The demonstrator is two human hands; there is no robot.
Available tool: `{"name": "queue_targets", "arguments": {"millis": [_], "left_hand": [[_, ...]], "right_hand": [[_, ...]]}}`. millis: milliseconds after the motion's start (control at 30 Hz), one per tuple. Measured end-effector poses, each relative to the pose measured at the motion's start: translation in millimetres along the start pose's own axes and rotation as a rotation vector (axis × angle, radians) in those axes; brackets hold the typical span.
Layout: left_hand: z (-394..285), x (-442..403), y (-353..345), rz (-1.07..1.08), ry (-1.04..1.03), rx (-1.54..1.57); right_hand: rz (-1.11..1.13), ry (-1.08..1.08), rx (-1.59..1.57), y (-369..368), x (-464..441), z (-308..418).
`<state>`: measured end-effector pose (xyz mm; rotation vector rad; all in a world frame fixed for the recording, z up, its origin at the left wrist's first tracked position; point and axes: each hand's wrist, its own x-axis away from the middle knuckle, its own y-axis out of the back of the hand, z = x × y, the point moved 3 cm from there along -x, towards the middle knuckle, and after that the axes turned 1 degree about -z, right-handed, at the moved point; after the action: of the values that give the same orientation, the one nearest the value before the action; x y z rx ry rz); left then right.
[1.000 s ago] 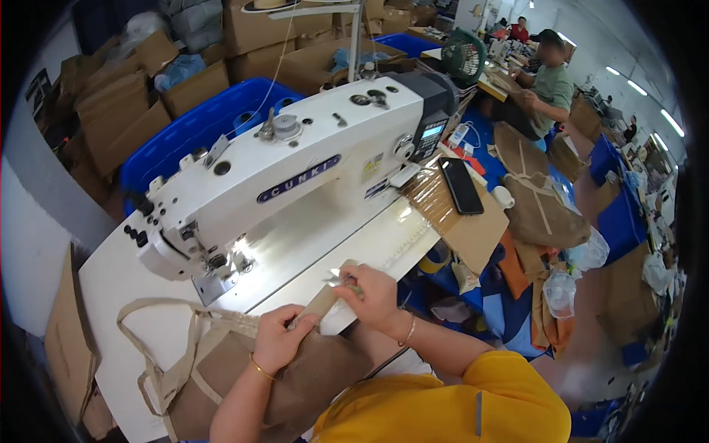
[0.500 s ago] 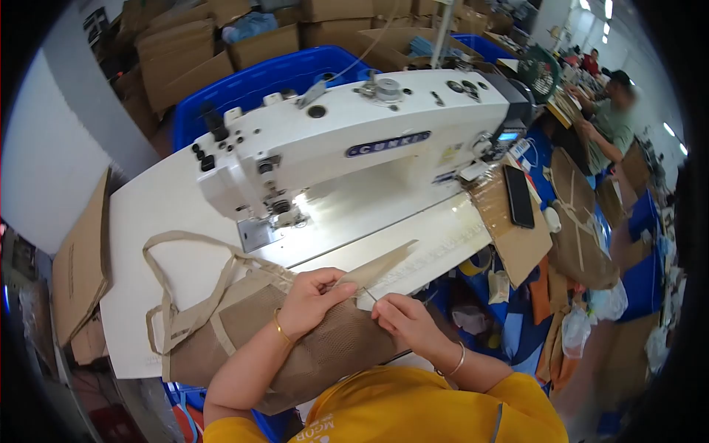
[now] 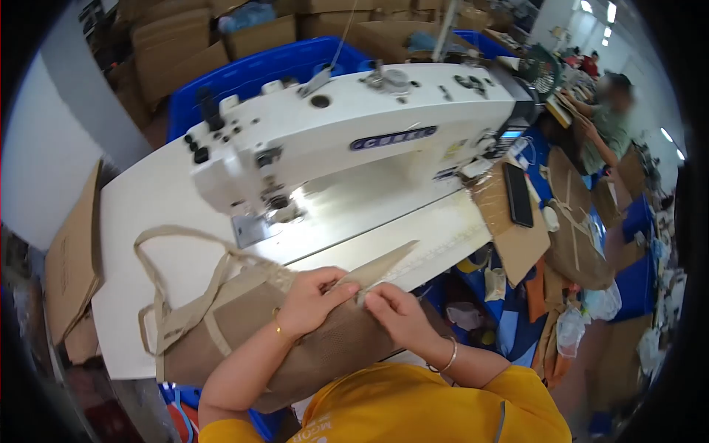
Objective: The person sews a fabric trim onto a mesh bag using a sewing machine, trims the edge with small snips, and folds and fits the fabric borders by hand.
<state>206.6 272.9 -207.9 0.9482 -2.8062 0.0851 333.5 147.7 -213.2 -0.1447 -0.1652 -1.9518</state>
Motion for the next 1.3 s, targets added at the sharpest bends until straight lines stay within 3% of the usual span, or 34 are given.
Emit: {"name": "queue_targets", "arguments": {"millis": [67, 133, 167, 233, 300, 433, 633, 833, 1133, 1300], "left_hand": [[-6.7, -2.1, 1.5, -0.034, 0.013, -0.171], [0.3, -2.9, 0.1, -0.048, -0.045, -0.156], [6.6, -5.8, 3.5, -0.051, -0.144, -0.193], [-1.1, -2.7, -1.0, -0.046, -0.039, -0.029], [5.7, -3.9, -3.0, -0.019, -0.040, 0.004], [-13.2, 1.9, -7.5, 0.013, -0.003, -0.028], [14.6, -6.7, -1.0, -0.032, -0.009, 0.092], [-12.3, 2.9, -9.7, -0.026, 0.035, -0.007], [-19.3, 5.9, -10.2, -0.020, -0.021, -0.117], [0.3, -3.5, -6.0, -0.031, -0.032, -0.020]], "right_hand": [[-0.042, 0.030, 0.329, 4.6, 0.6, -1.3], [-0.015, 0.000, 0.324, 2.1, 6.2, 34.4], [-0.045, 0.069, 0.173, -3.2, 3.1, 14.6], [-0.093, 0.144, 0.028, -4.9, -1.3, -9.6], [-0.007, 0.062, -0.048, -7.9, -2.7, -14.9], [-0.010, 0.070, -0.047, -9.6, -2.1, -15.3], [-0.061, 0.103, 0.012, -8.5, 2.6, -7.2], [-0.052, 0.148, 0.075, -7.8, -2.7, -15.2], [-0.070, 0.139, 0.096, -8.1, 1.0, -11.0], [-0.077, 0.136, 0.084, -7.3, 1.6, -11.1]]}}
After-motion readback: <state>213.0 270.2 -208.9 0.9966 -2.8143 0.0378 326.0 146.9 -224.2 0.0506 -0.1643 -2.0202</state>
